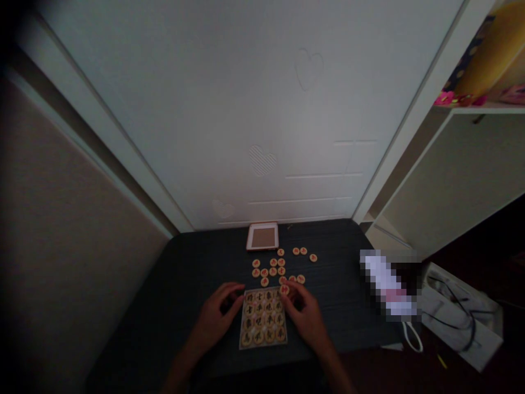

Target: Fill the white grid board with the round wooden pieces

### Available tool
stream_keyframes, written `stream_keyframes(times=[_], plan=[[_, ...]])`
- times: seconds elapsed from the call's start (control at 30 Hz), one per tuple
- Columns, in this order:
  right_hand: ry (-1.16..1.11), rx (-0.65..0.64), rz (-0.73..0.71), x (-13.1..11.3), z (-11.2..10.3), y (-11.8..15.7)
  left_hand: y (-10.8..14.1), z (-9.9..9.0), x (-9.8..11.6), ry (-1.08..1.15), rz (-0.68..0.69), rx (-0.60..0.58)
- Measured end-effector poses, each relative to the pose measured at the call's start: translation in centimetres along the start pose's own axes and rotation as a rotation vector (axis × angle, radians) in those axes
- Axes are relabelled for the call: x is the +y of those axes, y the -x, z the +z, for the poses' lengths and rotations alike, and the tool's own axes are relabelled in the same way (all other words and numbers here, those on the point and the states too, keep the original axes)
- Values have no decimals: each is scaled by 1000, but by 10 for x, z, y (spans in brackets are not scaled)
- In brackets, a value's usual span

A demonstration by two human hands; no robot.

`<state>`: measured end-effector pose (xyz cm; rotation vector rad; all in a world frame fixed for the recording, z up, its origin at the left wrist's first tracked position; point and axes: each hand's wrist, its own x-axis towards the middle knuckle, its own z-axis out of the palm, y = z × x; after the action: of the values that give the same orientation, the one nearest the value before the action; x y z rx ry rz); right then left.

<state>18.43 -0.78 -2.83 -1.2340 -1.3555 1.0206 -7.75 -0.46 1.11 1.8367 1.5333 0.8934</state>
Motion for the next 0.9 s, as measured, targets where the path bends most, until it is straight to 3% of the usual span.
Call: stream_keyframes(times=[0.17,0.7,0.9], plan=[[-51,-17,34,2,0,-2,10,8,-12,-125,116,-43],[-57,47,62,6,-1,-2,12,10,-10,-210,122,-34],[-76,-1,101,1,-1,0,11,9,-9,-192,110,-43]])
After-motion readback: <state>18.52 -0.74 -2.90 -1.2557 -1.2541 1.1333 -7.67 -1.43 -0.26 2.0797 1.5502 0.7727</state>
